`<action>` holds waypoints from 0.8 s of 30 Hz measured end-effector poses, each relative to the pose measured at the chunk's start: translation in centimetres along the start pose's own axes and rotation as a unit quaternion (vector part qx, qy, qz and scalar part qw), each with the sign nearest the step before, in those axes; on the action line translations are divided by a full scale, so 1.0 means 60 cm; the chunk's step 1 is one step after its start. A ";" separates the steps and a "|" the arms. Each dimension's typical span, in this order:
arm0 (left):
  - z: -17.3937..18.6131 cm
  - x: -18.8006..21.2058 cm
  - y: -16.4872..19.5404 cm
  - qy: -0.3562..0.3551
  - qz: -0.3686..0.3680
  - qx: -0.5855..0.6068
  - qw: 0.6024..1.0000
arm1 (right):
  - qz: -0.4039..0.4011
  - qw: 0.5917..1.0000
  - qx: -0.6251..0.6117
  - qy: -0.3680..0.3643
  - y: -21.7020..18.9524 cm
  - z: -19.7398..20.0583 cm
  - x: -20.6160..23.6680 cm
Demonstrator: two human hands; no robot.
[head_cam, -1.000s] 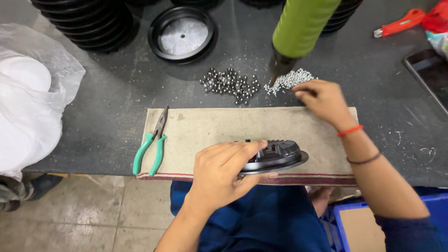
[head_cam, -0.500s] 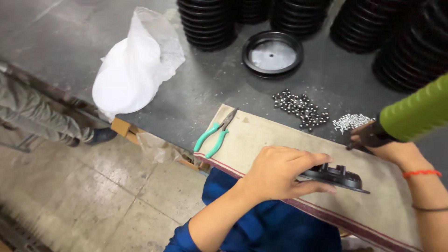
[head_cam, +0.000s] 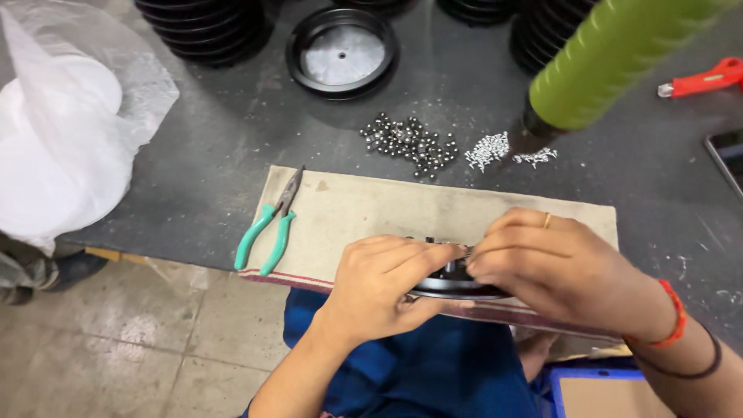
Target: The person uses a green electric screwdriver to drive screws into a black round plastic light fixture housing, picks small screws from the table, fits a white diffuser disc into the housing, and stacks finished fixtures with others on the workbench.
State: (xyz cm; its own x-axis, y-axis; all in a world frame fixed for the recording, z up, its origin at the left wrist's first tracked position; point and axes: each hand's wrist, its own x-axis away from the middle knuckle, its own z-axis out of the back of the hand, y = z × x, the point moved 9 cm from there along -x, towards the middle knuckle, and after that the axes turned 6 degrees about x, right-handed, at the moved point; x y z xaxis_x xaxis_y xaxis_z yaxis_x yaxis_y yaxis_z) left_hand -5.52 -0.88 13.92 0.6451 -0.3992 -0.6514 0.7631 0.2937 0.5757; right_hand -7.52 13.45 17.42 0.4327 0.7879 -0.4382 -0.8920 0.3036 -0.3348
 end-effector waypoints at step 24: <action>0.012 -0.011 -0.013 0.009 0.038 0.017 0.999 | -0.094 0.905 -0.176 0.376 0.082 0.114 -0.032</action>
State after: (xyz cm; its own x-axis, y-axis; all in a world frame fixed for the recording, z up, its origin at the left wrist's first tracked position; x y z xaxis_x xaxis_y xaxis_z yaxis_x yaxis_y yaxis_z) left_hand -6.61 -1.47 14.26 0.7022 -0.3603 -0.6142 0.7102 0.2923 0.6405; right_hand -13.61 17.10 22.34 0.6569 0.1120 -0.7456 -0.7540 0.1014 -0.6490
